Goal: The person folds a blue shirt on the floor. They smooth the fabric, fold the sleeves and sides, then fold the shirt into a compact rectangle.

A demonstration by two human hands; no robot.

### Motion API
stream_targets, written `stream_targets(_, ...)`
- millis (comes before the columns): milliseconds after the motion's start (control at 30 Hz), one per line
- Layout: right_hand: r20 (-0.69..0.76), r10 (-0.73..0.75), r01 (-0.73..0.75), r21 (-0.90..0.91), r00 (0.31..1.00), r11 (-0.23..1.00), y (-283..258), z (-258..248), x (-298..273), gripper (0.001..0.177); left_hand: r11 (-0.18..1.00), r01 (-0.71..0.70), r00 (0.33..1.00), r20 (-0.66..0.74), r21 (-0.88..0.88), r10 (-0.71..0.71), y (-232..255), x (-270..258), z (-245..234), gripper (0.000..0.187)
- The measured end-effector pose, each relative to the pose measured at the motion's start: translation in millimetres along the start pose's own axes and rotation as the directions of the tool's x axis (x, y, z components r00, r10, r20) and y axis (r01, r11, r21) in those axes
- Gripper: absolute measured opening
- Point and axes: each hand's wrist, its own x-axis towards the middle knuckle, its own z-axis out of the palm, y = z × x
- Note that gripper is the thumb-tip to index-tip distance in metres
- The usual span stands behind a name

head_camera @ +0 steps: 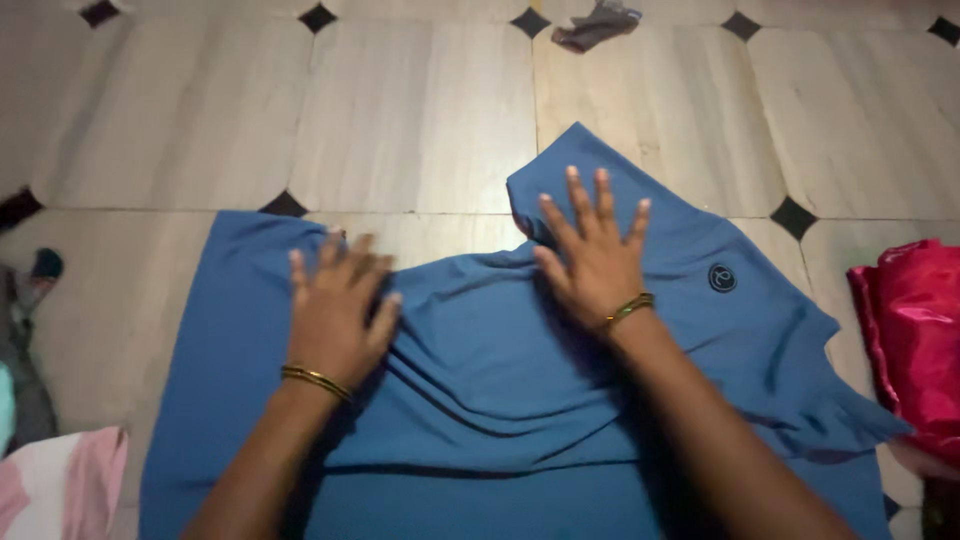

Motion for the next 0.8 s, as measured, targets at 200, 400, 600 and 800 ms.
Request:
stream_targets(200,0.261,0.061,-0.087,0.090,0.963,0.992,-42,18,42,0.076,0.996,0.052,0.985,0.166,-0.070,-0.039,-1,13,10,0.059)
stream_targets(400,-0.047,0.128,-0.107,0.316,0.991,0.943,36,21,89,0.042,0.956,0.285,0.954,0.072,0.073,-0.290,-59,31,-7,0.050)
stream_targets(600,0.110,0.499,-0.484,-0.137,0.860,0.864,149,-5,81,0.086,0.908,0.405,0.907,0.081,0.106,-0.413,-86,31,-8,0.049)
stream_targets(800,0.327,0.613,-0.678,0.140,0.720,0.722,200,-19,44,0.077,0.794,0.581,0.813,-0.092,0.175,-0.575,-129,14,-12,0.049)
